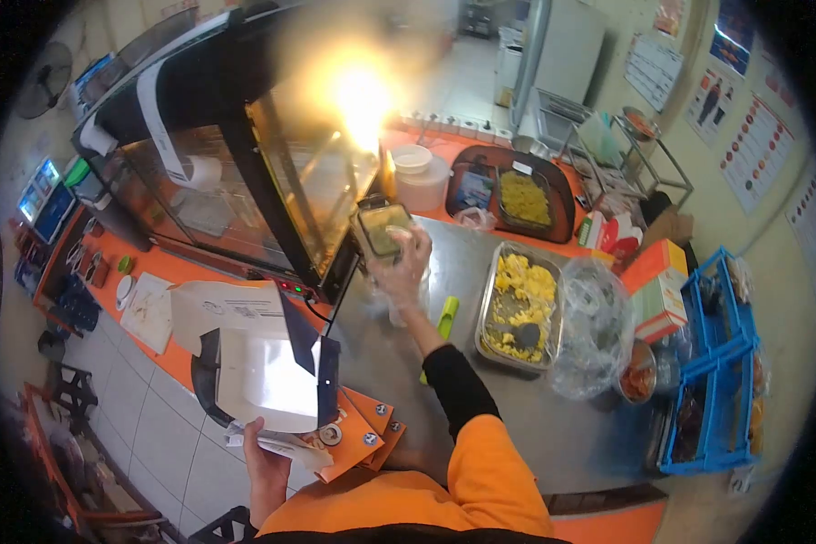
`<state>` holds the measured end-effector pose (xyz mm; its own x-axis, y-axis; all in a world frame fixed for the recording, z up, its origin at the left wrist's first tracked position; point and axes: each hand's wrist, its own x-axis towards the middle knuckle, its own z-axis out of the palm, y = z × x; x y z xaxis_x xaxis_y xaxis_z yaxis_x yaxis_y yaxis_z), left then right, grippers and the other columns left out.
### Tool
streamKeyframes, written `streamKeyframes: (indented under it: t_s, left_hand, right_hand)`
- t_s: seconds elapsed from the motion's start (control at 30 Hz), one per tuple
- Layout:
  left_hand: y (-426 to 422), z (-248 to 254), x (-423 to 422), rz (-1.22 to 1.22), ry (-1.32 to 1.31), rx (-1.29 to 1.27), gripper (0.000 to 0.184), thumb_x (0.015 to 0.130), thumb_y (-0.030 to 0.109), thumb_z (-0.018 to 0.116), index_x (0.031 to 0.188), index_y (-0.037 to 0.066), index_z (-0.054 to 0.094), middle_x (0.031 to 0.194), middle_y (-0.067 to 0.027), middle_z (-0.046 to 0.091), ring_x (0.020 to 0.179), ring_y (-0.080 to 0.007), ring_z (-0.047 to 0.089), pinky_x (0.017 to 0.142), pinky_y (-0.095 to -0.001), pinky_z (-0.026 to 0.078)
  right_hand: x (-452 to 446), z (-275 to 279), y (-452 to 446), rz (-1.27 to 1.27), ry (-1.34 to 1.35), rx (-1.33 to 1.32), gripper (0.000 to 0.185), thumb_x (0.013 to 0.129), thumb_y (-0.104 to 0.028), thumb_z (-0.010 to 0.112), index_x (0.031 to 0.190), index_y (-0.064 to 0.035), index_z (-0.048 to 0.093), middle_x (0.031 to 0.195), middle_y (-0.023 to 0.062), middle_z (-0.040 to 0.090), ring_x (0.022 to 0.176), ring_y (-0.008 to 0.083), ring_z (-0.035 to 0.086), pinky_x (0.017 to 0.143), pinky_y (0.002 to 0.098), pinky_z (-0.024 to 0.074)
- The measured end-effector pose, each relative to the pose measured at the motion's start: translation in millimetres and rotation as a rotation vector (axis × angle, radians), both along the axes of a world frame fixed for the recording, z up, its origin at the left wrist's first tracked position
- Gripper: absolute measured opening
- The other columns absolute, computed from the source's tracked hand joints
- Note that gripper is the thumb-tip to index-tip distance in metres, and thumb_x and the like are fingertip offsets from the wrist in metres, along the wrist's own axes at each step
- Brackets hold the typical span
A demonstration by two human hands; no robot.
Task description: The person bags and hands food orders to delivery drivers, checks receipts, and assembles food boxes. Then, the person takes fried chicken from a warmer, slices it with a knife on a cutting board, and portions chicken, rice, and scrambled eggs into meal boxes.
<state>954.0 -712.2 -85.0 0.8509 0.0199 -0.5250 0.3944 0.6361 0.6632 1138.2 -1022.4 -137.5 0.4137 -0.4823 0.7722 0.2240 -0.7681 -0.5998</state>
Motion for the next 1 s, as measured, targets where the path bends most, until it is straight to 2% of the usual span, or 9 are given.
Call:
streamKeyframes:
  t_s: [0.17, 0.27, 0.33, 0.47, 0.57, 0.63, 0.77, 0.93, 1.0]
  left_hand:
    - [-8.5, 4.6, 0.8, -0.1, -0.031, -0.076, 0.043, 0.08, 0.021, 0.057, 0.115, 0.001, 0.041, 0.106, -0.0111, 0.051, 0.098, -0.0234, 0.052, 0.082, -0.038, 0.046]
    - [-11.7, 11.3, 1.0, -0.083, -0.011, -0.07, 0.037, 0.083, 0.02, 0.055, 0.113, 0.001, 0.042, 0.102, -0.0106, 0.053, 0.095, -0.0226, 0.053, 0.081, -0.0381, 0.047]
    - [-11.9, 18.1, 2.3, -0.105, -0.011, -0.078, 0.036, 0.084, 0.021, 0.054, 0.111, 0.0, 0.043, 0.101, -0.0112, 0.054, 0.09, -0.0228, 0.056, 0.079, -0.0369, 0.048]
    - [-12.5, 21.4, 3.4, -0.174, 0.024, -0.048, 0.036, 0.084, 0.022, 0.057, 0.109, -0.001, 0.044, 0.096, -0.0107, 0.055, 0.085, -0.0211, 0.058, 0.073, -0.0338, 0.049]
    - [-11.9, 13.3, 3.5, -0.331, -0.028, 0.062, 0.036, 0.082, 0.019, 0.061, 0.109, 0.001, 0.046, 0.093, -0.0076, 0.056, 0.087, -0.0189, 0.058, 0.079, -0.0303, 0.046]
    - [-16.1, 12.1, 5.0, -0.341, -0.069, 0.073, 0.037, 0.083, 0.019, 0.06, 0.112, 0.001, 0.044, 0.091, -0.007, 0.056, 0.085, -0.0184, 0.057, 0.079, -0.0303, 0.046]
    - [-4.0, 20.7, 12.3, -0.437, -0.116, -0.037, 0.045, 0.083, 0.015, 0.054, 0.123, 0.002, 0.036, 0.082, -0.0063, 0.054, 0.074, -0.0177, 0.056, 0.074, -0.0346, 0.047]
    - [21.7, 15.1, 16.1, -0.379, -0.266, 0.019, 0.044, 0.079, 0.002, 0.051, 0.12, 0.002, 0.035, 0.076, -0.0071, 0.05, 0.06, -0.0167, 0.053, 0.06, -0.03, 0.049]
    - [21.7, -3.0, 13.1, -0.421, -0.28, 0.168, 0.043, 0.079, 0.002, 0.055, 0.118, 0.003, 0.036, 0.08, -0.0054, 0.05, 0.068, -0.0142, 0.054, 0.065, -0.0273, 0.048]
  right_hand:
    - [77.4, -9.6, -17.8, -0.034, 0.217, -0.211, 0.066, 0.057, -0.04, 0.069, 0.112, -0.0088, 0.051, 0.118, 0.0182, 0.039, 0.114, 0.0376, 0.032, 0.095, 0.0478, 0.031]
    - [42.9, 29.1, -5.7, -0.175, 0.576, -0.388, 0.074, 0.066, -0.051, 0.064, 0.125, -0.0118, 0.042, 0.135, 0.0217, 0.027, 0.127, 0.0416, 0.017, 0.104, 0.0472, 0.0208]
    - [-3.1, 51.3, 2.7, -0.065, 0.434, -0.236, 0.079, 0.073, -0.053, 0.057, 0.134, -0.0109, 0.03, 0.14, 0.0219, 0.02, 0.132, 0.0373, 0.013, 0.106, 0.0449, 0.0157]
    - [-146.1, 86.1, 68.1, 0.868, 0.192, 0.471, 0.081, 0.083, -0.054, 0.047, 0.137, -0.001, 0.019, 0.133, 0.0209, 0.033, 0.126, 0.0291, 0.032, 0.103, 0.0383, 0.024]
    - [-180.0, 76.5, 95.4, 0.795, 0.408, 0.423, 0.08, 0.084, -0.051, 0.047, 0.136, 0.0015, 0.018, 0.13, 0.0179, 0.038, 0.119, 0.0269, 0.04, 0.1, 0.0351, 0.0291]
    - [-184.5, 69.3, 104.1, 0.411, 0.567, 0.857, 0.076, 0.083, -0.046, 0.052, 0.132, 0.0044, 0.026, 0.126, 0.0143, 0.042, 0.112, 0.0226, 0.045, 0.096, 0.0336, 0.0337]
    - [-134.3, 16.7, 55.6, 0.255, 0.447, 1.017, 0.056, 0.083, -0.038, 0.054, 0.116, 0.0061, 0.045, 0.112, 0.0122, 0.053, 0.105, 0.0212, 0.049, 0.089, 0.0328, 0.0384]
    - [-54.6, -117.7, -26.4, 0.299, 0.642, 0.771, 0.064, 0.08, -0.039, 0.06, 0.125, 0.0009, 0.04, 0.123, 0.0149, 0.047, 0.107, 0.0212, 0.048, 0.091, 0.0289, 0.0375]
    - [-82.4, -75.8, -11.7, 0.242, 0.891, 0.472, 0.06, 0.081, -0.036, 0.057, 0.124, 0.0024, 0.04, 0.121, 0.0185, 0.048, 0.11, 0.0267, 0.047, 0.095, 0.0331, 0.0349]
